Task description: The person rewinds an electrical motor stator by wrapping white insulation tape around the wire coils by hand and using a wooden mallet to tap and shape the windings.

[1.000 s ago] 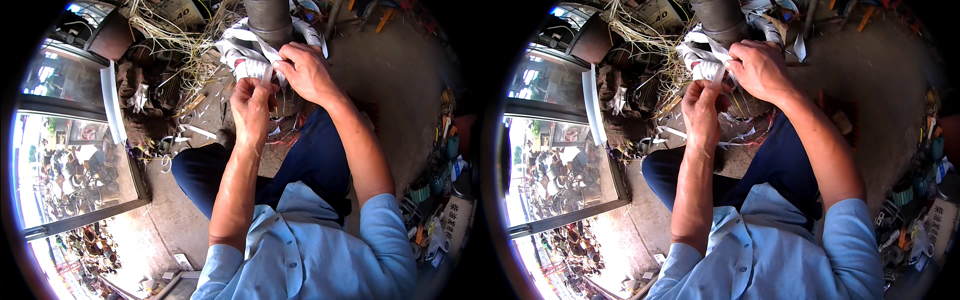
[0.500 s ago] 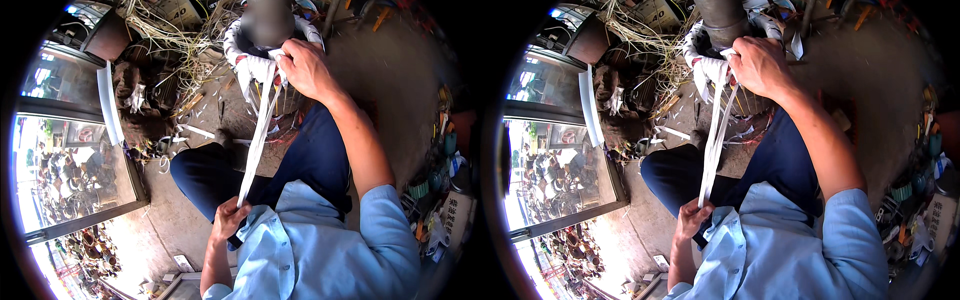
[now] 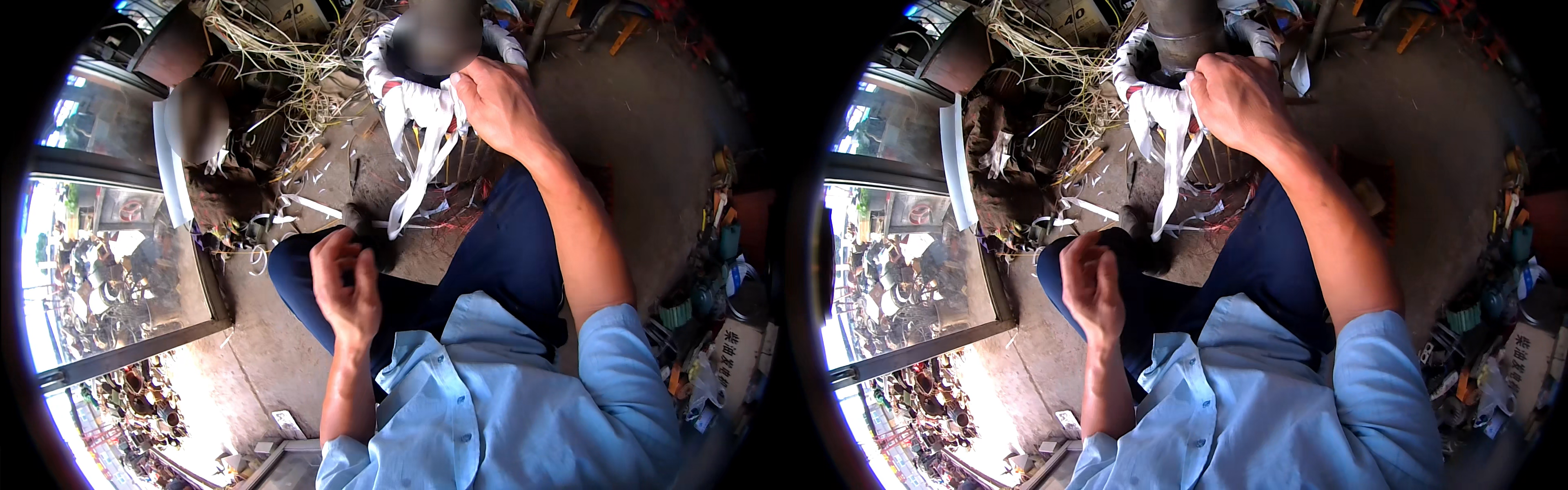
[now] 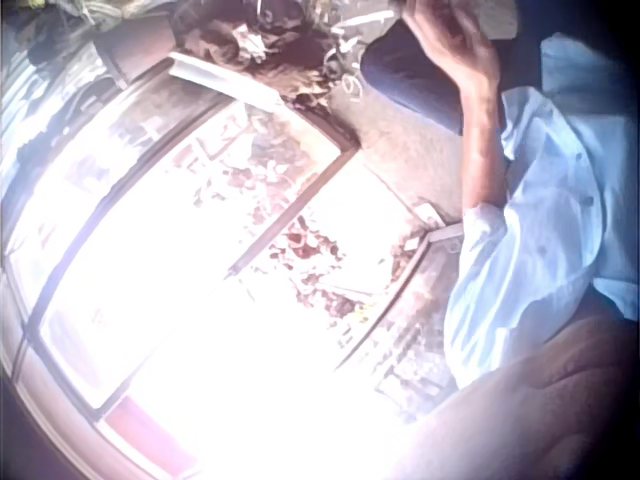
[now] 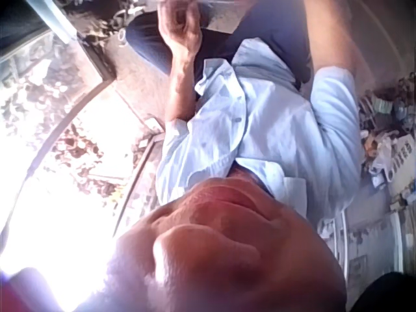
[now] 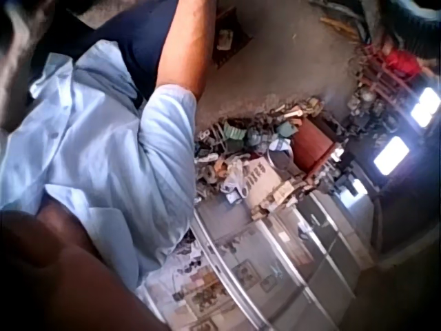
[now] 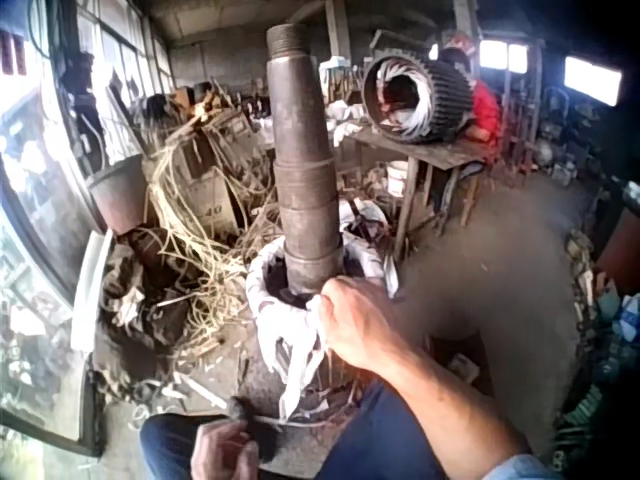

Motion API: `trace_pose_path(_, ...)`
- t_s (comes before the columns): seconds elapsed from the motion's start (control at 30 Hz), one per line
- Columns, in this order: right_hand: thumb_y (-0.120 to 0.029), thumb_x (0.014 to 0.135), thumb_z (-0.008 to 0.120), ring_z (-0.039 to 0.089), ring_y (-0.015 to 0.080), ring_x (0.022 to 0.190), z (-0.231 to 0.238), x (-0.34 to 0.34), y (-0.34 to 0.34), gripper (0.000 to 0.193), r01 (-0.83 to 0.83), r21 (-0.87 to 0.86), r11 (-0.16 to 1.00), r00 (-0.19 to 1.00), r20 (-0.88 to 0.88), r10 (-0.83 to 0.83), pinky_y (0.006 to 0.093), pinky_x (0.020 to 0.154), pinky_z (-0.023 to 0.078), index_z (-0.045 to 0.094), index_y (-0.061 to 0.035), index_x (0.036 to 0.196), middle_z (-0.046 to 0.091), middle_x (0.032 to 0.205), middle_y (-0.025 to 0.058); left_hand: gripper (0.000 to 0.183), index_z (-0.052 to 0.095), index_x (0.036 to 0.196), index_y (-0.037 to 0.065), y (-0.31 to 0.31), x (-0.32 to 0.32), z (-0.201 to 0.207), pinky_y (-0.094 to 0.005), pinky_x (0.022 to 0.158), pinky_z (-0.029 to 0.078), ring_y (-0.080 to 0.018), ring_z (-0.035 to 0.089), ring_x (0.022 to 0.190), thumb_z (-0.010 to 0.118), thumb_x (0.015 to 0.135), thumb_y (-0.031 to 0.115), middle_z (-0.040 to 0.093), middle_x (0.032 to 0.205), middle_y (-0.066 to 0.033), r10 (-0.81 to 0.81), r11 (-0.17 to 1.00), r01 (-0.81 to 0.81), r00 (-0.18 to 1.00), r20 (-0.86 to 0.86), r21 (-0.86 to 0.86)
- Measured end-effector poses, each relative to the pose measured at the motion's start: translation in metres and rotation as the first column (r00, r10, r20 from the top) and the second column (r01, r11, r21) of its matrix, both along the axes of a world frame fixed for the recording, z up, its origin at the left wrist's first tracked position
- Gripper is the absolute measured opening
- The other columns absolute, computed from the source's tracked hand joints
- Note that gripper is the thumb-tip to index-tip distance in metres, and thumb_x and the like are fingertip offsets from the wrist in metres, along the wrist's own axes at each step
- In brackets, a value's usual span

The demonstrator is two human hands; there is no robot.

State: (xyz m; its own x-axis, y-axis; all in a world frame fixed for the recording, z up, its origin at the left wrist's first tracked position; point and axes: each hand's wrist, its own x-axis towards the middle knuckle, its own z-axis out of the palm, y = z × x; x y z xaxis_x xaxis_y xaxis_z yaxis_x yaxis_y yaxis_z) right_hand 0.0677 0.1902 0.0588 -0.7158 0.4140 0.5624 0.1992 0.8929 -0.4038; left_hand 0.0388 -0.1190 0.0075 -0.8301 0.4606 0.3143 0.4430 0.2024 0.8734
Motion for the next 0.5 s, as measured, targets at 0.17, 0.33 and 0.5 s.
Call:
trace_pose_path(0.17, -0.023, 0.094, 0.059, 0.067, 0.0388, 0.084, 0.0, -0.002, -0.004, 0.025, 0.027, 0.041, 0.999, 1.0, 0.008, -0.027, 0.0493, 0.08, 0.05, 0.064, -0.0007, 0.083, 0.069, 0.086, 0.0184, 0.038, 0.064, 0.115, 0.001, 0.099, 0.015, -0.009, -0.0411, 0.072, 0.054, -0.0339, 0.064, 0.084, 0.076, 0.079, -0.001, 0.061, 0.098, -0.0164, -0.215, 0.977, 0.207, 0.912, -0.351, -0.06)
trace_pose_path(0.33, -0.024, 0.092, 0.061, 0.068, 0.037, 0.084, -0.003, 0.0, -0.002, 0.024, 0.005, 0.013, 1.0, 1.0, -0.017, -0.005, 0.0481, 0.08, 0.051, 0.064, -0.0012, 0.084, 0.07, 0.086, 0.0174, 0.04, 0.061, 0.114, 0.001, 0.142, 0.006, -0.009, -0.0446, 0.072, 0.051, -0.0366, 0.061, 0.082, 0.08, 0.08, 0.011, 0.057, 0.1, -0.0166, -0.001, 1.0, 0.009, 0.947, -0.322, 0.023)
trace_pose_path(0.5, -0.022, 0.09, 0.065, 0.068, 0.035, 0.083, -0.002, 0.001, -0.004, 0.02, 0.018, 0.051, 0.999, 1.0, 0.002, -0.018, 0.0471, 0.079, 0.05, 0.064, -0.0023, 0.085, 0.07, 0.085, 0.0155, 0.019, 0.064, 0.096, 0.0, 0.154, -0.025, 0.0, -0.0445, 0.075, 0.049, -0.0343, 0.06, 0.084, 0.076, 0.085, 0.01, 0.058, 0.093, -0.0157, 0.002, 0.998, -0.017, 0.966, -0.258, -0.056)
